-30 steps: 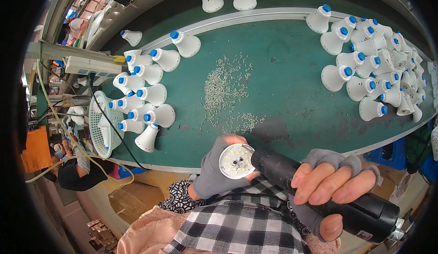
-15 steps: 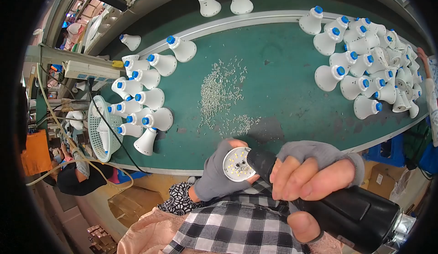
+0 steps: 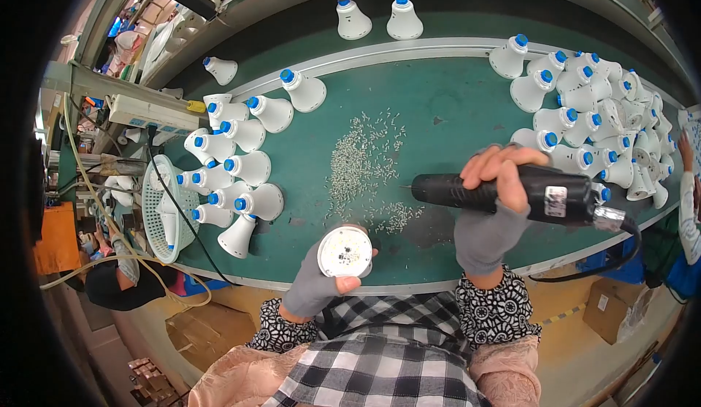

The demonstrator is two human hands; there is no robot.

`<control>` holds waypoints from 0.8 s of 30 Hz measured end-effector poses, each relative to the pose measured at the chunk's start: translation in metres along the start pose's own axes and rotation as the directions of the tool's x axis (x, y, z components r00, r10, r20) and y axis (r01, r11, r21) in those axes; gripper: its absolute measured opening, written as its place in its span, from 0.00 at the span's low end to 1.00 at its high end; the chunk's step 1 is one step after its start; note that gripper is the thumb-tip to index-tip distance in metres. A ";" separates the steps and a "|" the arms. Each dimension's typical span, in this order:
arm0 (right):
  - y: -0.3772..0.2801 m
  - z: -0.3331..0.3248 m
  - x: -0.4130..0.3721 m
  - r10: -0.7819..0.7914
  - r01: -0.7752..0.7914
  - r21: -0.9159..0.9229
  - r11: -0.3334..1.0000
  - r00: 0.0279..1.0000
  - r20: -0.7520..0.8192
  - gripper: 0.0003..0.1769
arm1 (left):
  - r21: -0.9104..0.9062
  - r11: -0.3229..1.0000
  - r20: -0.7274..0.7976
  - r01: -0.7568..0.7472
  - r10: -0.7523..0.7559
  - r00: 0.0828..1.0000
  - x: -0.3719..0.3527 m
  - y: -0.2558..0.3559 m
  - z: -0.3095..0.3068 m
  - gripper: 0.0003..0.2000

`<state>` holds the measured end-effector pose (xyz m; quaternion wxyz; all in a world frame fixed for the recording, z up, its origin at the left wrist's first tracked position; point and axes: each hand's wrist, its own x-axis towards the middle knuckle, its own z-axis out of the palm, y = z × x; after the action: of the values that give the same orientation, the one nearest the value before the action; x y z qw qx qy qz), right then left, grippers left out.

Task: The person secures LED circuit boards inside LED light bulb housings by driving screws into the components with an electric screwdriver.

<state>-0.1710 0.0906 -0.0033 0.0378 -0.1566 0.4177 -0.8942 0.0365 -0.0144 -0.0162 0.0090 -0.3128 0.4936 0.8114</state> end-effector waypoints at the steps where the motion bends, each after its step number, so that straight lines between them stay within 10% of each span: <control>1: 0.005 0.000 -0.001 0.020 -0.020 -0.011 1.000 1.000 0.009 0.07 | 0.040 0.999 -0.009 -0.028 0.028 1.000 0.001 -0.002 -0.001 0.41; 18: 0.012 0.007 -0.005 0.058 -0.057 0.015 0.998 0.995 -0.086 0.07 | 0.155 0.977 -0.041 -0.145 0.153 0.987 0.010 0.001 -0.003 0.33; 24: -0.016 -0.005 -0.001 0.150 -0.134 0.118 0.984 0.980 -0.131 0.10 | 0.632 0.600 0.182 -0.490 0.500 0.847 0.025 0.013 0.008 0.31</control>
<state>-0.1711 0.1045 0.0054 0.0808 -0.0612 0.3801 -0.9194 0.0082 -0.0223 -0.0162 -0.1102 -0.1459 0.8131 0.5526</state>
